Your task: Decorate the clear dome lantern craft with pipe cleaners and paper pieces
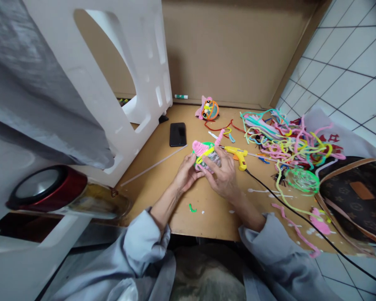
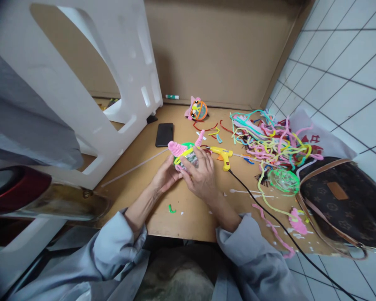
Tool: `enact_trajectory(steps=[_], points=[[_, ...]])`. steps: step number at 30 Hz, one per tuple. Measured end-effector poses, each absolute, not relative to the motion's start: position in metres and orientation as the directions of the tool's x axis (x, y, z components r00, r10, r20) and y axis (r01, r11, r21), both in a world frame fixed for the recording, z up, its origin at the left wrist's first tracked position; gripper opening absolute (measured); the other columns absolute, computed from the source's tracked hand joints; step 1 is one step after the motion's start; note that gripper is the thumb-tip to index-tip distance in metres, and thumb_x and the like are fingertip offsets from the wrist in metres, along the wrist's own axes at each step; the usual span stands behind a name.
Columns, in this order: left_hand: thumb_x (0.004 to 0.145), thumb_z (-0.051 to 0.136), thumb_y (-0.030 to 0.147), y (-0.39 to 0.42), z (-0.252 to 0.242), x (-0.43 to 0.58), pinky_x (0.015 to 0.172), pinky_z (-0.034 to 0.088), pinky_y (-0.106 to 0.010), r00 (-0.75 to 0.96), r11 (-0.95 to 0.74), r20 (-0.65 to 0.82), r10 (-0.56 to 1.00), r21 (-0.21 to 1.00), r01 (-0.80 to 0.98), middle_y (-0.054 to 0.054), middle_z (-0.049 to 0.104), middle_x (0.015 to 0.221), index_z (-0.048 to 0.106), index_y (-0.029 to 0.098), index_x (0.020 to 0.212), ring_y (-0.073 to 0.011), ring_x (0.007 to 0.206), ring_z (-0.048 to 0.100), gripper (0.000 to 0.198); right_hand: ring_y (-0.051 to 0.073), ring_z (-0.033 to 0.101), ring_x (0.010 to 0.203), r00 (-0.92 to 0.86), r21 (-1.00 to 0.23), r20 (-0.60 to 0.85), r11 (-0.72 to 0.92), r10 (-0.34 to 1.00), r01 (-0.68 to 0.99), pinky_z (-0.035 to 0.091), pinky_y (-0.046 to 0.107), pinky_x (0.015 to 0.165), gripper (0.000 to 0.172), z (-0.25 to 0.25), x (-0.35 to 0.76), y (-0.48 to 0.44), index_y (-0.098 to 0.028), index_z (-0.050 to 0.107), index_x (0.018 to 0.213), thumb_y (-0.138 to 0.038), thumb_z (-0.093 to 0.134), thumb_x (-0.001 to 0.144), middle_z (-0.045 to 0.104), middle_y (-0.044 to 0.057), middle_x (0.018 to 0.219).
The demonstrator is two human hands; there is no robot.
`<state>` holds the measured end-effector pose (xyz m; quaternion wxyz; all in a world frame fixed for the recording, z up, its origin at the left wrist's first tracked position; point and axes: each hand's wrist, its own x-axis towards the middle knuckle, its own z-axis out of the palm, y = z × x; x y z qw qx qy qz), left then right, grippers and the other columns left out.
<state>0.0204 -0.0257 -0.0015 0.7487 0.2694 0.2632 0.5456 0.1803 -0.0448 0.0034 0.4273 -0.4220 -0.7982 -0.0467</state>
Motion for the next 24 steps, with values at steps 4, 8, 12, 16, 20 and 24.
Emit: enact_trajectory(steps=[4,8,12,16,20,24], points=[[0.083,0.074,0.040,-0.0238,-0.0009,0.0185,0.086,0.061,-0.038,0.304,0.301,-0.116,0.945,0.671,-0.677,-0.005,0.075,0.101,0.062,0.020,0.106,-0.0191,0.085,0.073,0.033,0.035,0.044,0.143,-0.278,-0.264,0.733,0.636,0.621,0.725,0.037,0.059,0.116,0.041,0.0052,0.1808,-0.0446,-0.033,0.065,0.133,-0.029,0.061,0.093,0.045,0.009,0.158],[0.079,0.076,0.032,-0.0222,-0.0034,0.0166,0.078,0.062,-0.035,0.301,0.318,-0.146,0.942,0.671,-0.670,-0.001,0.074,0.089,0.060,0.019,0.100,-0.0171,0.076,0.072,0.029,0.036,0.044,0.143,-0.280,-0.243,0.745,0.637,0.606,0.731,0.037,0.060,0.117,0.041,0.0064,0.1808,-0.0454,-0.034,0.065,0.133,-0.031,0.064,0.092,0.046,0.008,0.157],[0.076,0.080,0.029,-0.0227,-0.0042,0.0159,0.073,0.062,-0.034,0.309,0.320,-0.146,0.940,0.690,-0.649,0.000,0.073,0.085,0.058,0.019,0.096,-0.0160,0.071,0.071,0.032,0.036,0.042,0.145,-0.273,-0.285,0.731,0.643,0.626,0.711,0.037,0.061,0.117,0.042,0.0064,0.1811,-0.0452,-0.032,0.065,0.132,-0.030,0.065,0.090,0.045,0.009,0.158],[0.074,0.082,0.025,-0.0235,-0.0031,0.0160,0.081,0.060,-0.034,0.264,0.283,-0.136,0.955,0.688,-0.668,-0.001,0.074,0.093,0.060,0.019,0.099,-0.0152,0.079,0.070,0.034,0.035,0.045,0.144,-0.235,-0.392,0.713,0.654,0.661,0.647,0.043,0.057,0.115,0.038,0.0078,0.1820,-0.0434,-0.028,0.066,0.129,-0.026,0.061,0.091,0.046,0.012,0.156],[0.073,0.080,0.022,-0.0257,0.0006,0.0154,0.088,0.059,-0.037,0.299,0.283,-0.106,0.948,0.710,-0.645,-0.006,0.074,0.111,0.063,0.019,0.113,-0.0195,0.092,0.070,0.044,0.032,0.050,0.140,-0.221,-0.432,0.735,0.695,0.641,0.575,0.047,0.053,0.113,0.036,0.0111,0.1844,-0.0422,-0.026,0.066,0.127,-0.025,0.059,0.091,0.048,0.015,0.153],[0.072,0.080,0.023,-0.0280,0.0035,0.0126,0.091,0.058,-0.039,0.342,0.287,-0.081,0.936,0.738,-0.611,-0.007,0.073,0.114,0.062,0.020,0.124,-0.0216,0.097,0.071,0.056,0.032,0.050,0.140,-0.251,-0.450,0.723,0.715,0.643,0.535,0.047,0.053,0.113,0.035,0.0137,0.1862,-0.0423,-0.026,0.066,0.125,-0.025,0.060,0.091,0.046,0.014,0.155]])
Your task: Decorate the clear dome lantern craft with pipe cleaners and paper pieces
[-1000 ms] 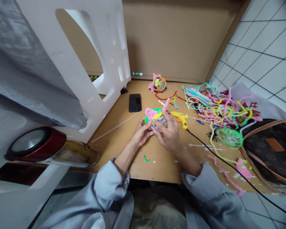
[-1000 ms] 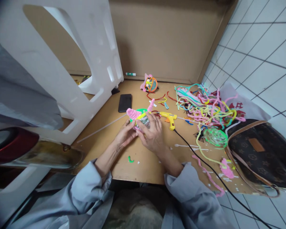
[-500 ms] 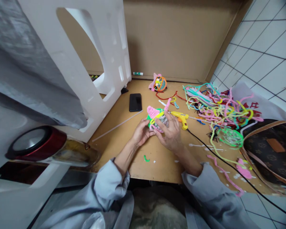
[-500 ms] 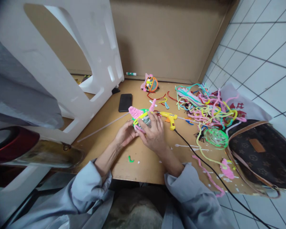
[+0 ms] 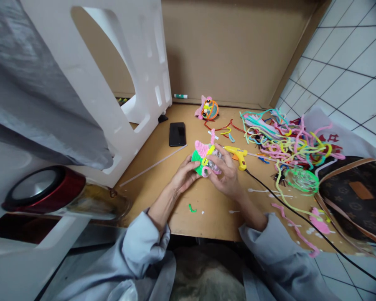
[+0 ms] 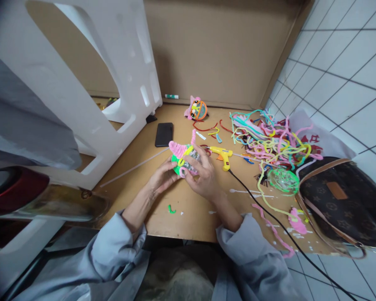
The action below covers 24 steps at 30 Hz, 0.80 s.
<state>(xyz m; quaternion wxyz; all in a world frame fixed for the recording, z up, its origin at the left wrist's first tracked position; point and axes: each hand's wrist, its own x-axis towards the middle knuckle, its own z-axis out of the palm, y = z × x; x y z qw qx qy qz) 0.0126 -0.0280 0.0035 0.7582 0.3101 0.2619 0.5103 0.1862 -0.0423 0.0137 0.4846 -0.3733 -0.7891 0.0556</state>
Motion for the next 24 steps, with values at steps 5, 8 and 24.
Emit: enact_trajectory(steps=[5,8,24], points=[[0.068,0.085,0.028,-0.0279,0.0056,0.0069,0.099,0.056,-0.045,0.373,0.289,-0.067,0.925,0.760,-0.581,-0.008,0.074,0.116,0.057,0.021,0.133,-0.0265,0.105,0.071,0.071,0.034,0.047,0.142,-0.307,-0.401,0.731,0.747,0.610,0.530,0.040,0.060,0.117,0.034,0.0141,0.1856,-0.0419,-0.027,0.069,0.120,-0.023,0.062,0.087,0.048,0.012,0.154],[0.066,0.089,0.033,-0.0280,0.0082,0.0054,0.100,0.055,-0.048,0.410,0.289,-0.045,0.911,0.779,-0.557,-0.010,0.074,0.119,0.058,0.020,0.132,-0.0293,0.109,0.071,0.074,0.034,0.045,0.144,-0.317,-0.385,0.740,0.759,0.594,0.525,0.039,0.061,0.117,0.035,0.0138,0.1861,-0.0411,-0.028,0.068,0.121,-0.021,0.061,0.087,0.049,0.010,0.154],[0.061,0.090,0.026,-0.0277,0.0084,0.0080,0.096,0.058,-0.047,0.374,0.286,-0.093,0.923,0.816,-0.503,-0.011,0.075,0.112,0.063,0.017,0.113,-0.0298,0.105,0.072,0.060,0.032,0.046,0.144,-0.313,-0.388,0.757,0.780,0.573,0.490,0.041,0.061,0.117,0.040,0.0134,0.1850,-0.0406,-0.030,0.065,0.128,-0.024,0.060,0.089,0.049,0.009,0.154]])
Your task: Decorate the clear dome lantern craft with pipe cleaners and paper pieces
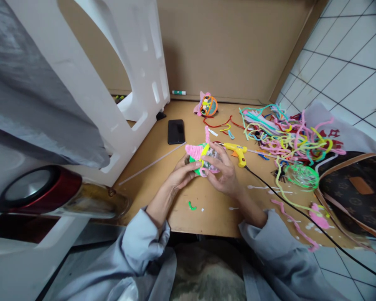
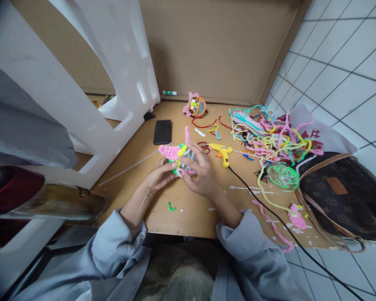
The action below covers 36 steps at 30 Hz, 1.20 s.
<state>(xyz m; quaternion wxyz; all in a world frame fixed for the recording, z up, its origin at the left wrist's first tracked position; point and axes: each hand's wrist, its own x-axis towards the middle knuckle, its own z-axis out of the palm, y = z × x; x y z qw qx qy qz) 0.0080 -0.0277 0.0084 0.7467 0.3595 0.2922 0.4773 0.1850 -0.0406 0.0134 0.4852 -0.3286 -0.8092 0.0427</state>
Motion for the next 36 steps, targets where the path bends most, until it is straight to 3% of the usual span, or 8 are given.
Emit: enact_trajectory(steps=[4,8,13,21,32,36], points=[[0.060,0.090,0.025,-0.028,0.009,0.012,0.094,0.059,-0.046,0.333,0.285,-0.111,0.937,0.792,-0.539,-0.009,0.075,0.108,0.062,0.016,0.111,-0.0273,0.100,0.073,0.059,0.031,0.048,0.143,-0.261,-0.357,0.795,0.770,0.548,0.529,0.042,0.060,0.115,0.046,0.012,0.184,-0.042,-0.031,0.059,0.136,-0.025,0.061,0.091,0.050,0.010,0.152],[0.060,0.090,0.023,-0.028,0.008,0.016,0.093,0.059,-0.046,0.228,0.250,-0.136,0.964,0.757,-0.604,-0.004,0.074,0.101,0.060,0.018,0.107,-0.0211,0.090,0.073,0.056,0.031,0.052,0.138,-0.207,-0.262,0.838,0.706,0.505,0.658,0.039,0.060,0.114,0.039,0.008,0.183,-0.044,-0.034,0.064,0.127,-0.021,0.061,0.090,0.056,0.008,0.145],[0.058,0.092,0.019,-0.027,0.006,0.020,0.087,0.061,-0.040,0.163,0.228,-0.159,0.974,0.722,-0.654,0.000,0.072,0.093,0.057,0.020,0.104,-0.0156,0.081,0.071,0.058,0.029,0.055,0.134,-0.274,-0.144,0.844,0.688,0.461,0.711,0.038,0.057,0.113,0.045,0.005,0.179,-0.046,-0.036,0.062,0.131,-0.017,0.060,0.090,0.061,0.008,0.139],[0.056,0.096,0.023,-0.027,0.004,0.023,0.087,0.061,-0.038,0.148,0.225,-0.170,0.974,0.699,-0.679,0.000,0.073,0.098,0.057,0.020,0.101,-0.0146,0.084,0.070,0.060,0.030,0.057,0.129,-0.307,-0.096,0.846,0.691,0.436,0.717,0.042,0.053,0.109,0.041,0.002,0.176,-0.046,-0.027,0.063,0.129,-0.017,0.062,0.090,0.065,0.013,0.131],[0.058,0.096,0.030,-0.024,-0.002,0.017,0.093,0.058,-0.041,0.153,0.217,-0.155,0.976,0.770,-0.600,0.000,0.071,0.104,0.054,0.023,0.111,-0.0170,0.092,0.071,0.068,0.032,0.056,0.132,-0.311,-0.211,0.793,0.716,0.523,0.666,0.040,0.058,0.109,0.035,-0.001,0.180,-0.045,-0.034,0.069,0.119,-0.020,0.060,0.088,0.062,0.008,0.139],[0.056,0.095,0.028,-0.021,-0.002,0.014,0.089,0.057,-0.036,0.082,0.141,-0.115,0.990,0.835,-0.532,-0.003,0.071,0.112,0.055,0.024,0.119,-0.0191,0.097,0.069,0.075,0.031,0.057,0.129,-0.297,-0.261,0.788,0.729,0.540,0.633,0.046,0.057,0.105,0.030,-0.001,0.180,-0.044,-0.031,0.071,0.112,-0.020,0.060,0.087,0.063,0.009,0.135]])
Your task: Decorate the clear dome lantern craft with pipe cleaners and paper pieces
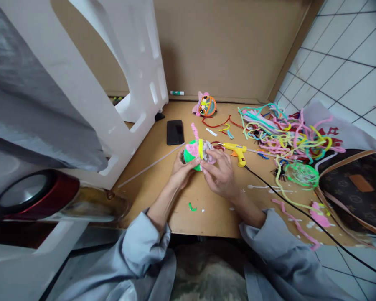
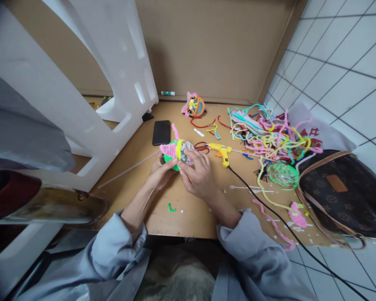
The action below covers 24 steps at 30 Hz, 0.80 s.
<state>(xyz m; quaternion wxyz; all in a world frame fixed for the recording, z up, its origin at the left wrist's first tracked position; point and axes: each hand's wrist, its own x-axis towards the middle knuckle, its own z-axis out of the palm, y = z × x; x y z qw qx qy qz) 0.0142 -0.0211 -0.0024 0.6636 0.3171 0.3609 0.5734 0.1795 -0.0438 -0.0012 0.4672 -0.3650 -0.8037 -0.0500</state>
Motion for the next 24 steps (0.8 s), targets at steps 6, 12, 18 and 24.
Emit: enact_trajectory(steps=[6,12,18,24], points=[[0.057,0.093,0.029,-0.020,-0.002,0.011,0.086,0.059,-0.036,0.062,0.149,-0.137,0.989,0.845,-0.514,-0.002,0.072,0.107,0.058,0.024,0.119,-0.0189,0.089,0.069,0.072,0.029,0.058,0.125,-0.280,-0.343,0.803,0.792,0.527,0.506,0.052,0.056,0.101,0.023,0.004,0.178,-0.044,-0.028,0.072,0.104,-0.019,0.059,0.087,0.061,0.010,0.129],[0.060,0.091,0.036,-0.021,0.001,0.011,0.084,0.060,-0.039,0.123,0.204,-0.165,0.979,0.859,-0.470,-0.004,0.074,0.102,0.062,0.021,0.114,-0.0190,0.082,0.069,0.064,0.027,0.064,0.114,-0.070,-0.546,0.771,0.714,0.633,0.438,0.054,0.052,0.100,0.030,0.011,0.184,-0.045,-0.027,0.067,0.120,-0.026,0.058,0.092,0.065,0.011,0.119],[0.057,0.091,0.039,-0.023,0.004,0.013,0.075,0.059,-0.035,0.179,0.196,-0.130,0.975,0.883,-0.426,-0.007,0.075,0.099,0.065,0.019,0.113,-0.0224,0.081,0.071,0.065,0.032,0.054,0.134,0.100,-0.832,0.500,0.445,0.860,0.330,0.046,0.055,0.111,0.082,-0.012,0.187,-0.029,-0.024,0.037,0.152,-0.048,0.072,0.082,0.052,0.018,0.144],[0.057,0.093,0.034,-0.024,0.004,0.013,0.084,0.057,-0.037,0.244,0.190,-0.095,0.965,0.894,-0.405,-0.011,0.074,0.114,0.066,0.017,0.118,-0.0285,0.100,0.071,0.069,0.033,0.053,0.136,0.010,-0.923,0.370,0.366,0.929,0.120,0.052,0.049,0.106,0.104,-0.023,0.185,-0.021,-0.025,0.025,0.157,-0.058,0.079,0.074,0.048,0.020,0.149]])
